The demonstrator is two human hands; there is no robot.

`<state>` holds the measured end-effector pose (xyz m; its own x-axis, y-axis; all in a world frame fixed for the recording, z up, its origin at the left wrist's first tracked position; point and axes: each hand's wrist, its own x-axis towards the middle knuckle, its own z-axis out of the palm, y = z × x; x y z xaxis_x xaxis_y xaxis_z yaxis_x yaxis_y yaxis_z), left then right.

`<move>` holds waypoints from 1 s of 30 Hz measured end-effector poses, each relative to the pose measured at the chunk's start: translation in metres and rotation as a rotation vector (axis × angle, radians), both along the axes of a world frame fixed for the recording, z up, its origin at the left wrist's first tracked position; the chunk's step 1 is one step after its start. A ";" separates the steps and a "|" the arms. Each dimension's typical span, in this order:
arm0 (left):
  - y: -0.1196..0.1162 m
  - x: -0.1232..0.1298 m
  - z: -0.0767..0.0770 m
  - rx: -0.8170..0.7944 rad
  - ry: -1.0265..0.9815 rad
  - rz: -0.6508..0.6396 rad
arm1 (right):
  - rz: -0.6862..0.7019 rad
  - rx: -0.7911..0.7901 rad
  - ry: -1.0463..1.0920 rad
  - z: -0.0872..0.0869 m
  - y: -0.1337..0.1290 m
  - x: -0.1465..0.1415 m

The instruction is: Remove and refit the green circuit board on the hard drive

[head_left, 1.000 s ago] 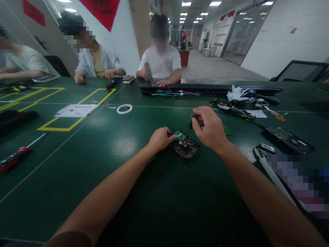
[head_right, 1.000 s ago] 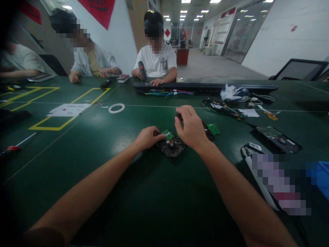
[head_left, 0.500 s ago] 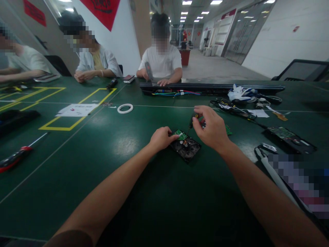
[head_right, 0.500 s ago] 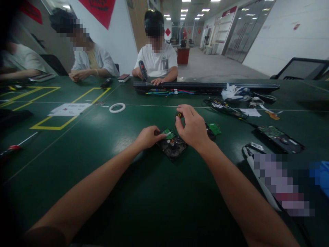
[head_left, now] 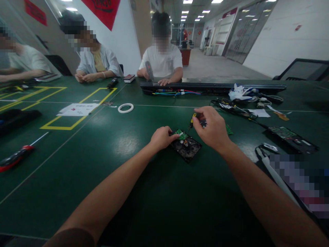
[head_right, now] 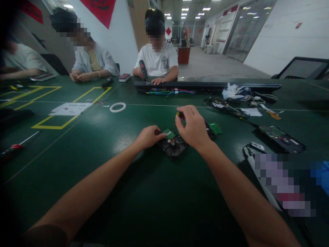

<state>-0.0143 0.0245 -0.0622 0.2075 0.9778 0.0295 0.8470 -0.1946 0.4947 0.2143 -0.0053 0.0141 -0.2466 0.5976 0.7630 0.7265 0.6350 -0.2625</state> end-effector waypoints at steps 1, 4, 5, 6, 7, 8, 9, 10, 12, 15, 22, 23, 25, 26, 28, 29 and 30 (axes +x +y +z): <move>0.000 0.000 0.000 -0.001 -0.001 -0.001 | -0.001 -0.008 0.006 -0.001 0.000 0.000; 0.000 0.000 0.000 -0.007 -0.004 -0.003 | 0.005 -0.055 0.044 -0.002 0.001 0.002; 0.000 0.000 0.000 -0.006 -0.005 -0.004 | 0.012 -0.072 0.062 -0.003 0.001 0.002; 0.000 0.000 0.000 -0.003 -0.007 -0.006 | 0.021 -0.088 0.083 -0.003 0.001 0.002; 0.000 0.000 0.000 0.000 -0.009 -0.005 | 0.030 -0.105 0.104 -0.004 0.001 0.002; -0.001 0.000 0.000 0.002 -0.008 -0.003 | 0.040 -0.125 0.124 -0.004 0.001 0.001; -0.001 0.000 0.000 0.001 -0.007 0.000 | 0.050 -0.145 0.142 -0.004 0.001 0.001; -0.001 0.000 0.000 0.000 -0.004 0.004 | 0.057 -0.160 0.155 -0.003 0.001 0.001; -0.001 0.000 0.001 -0.002 0.002 0.004 | 0.054 -0.161 0.149 -0.002 0.000 0.000; -0.001 -0.001 0.001 -0.006 0.008 -0.001 | 0.043 -0.111 0.082 0.000 -0.001 0.001; -0.002 0.000 0.002 -0.003 -0.002 0.001 | -0.005 -0.070 0.028 -0.005 0.004 0.003; -0.002 0.000 0.002 -0.004 -0.002 0.004 | -0.013 -0.069 0.034 -0.006 0.005 0.003; -0.002 0.000 0.003 -0.004 -0.001 0.012 | -0.010 -0.065 0.046 -0.006 0.005 0.003; -0.002 0.001 0.003 -0.003 -0.001 0.013 | -0.003 -0.061 0.048 -0.006 0.005 0.003; -0.003 0.001 0.003 -0.003 -0.005 0.010 | 0.010 -0.054 0.036 -0.005 0.005 0.004; -0.002 0.001 0.003 -0.003 -0.007 0.010 | 0.012 -0.052 0.027 -0.005 0.004 0.004; -0.002 0.001 0.003 -0.003 -0.009 0.010 | 0.011 -0.054 0.018 -0.005 0.004 0.004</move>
<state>-0.0136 0.0223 -0.0596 0.1976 0.9799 0.0287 0.8446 -0.1851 0.5025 0.2185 -0.0010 0.0094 -0.2398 0.6352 0.7342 0.7140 0.6278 -0.3099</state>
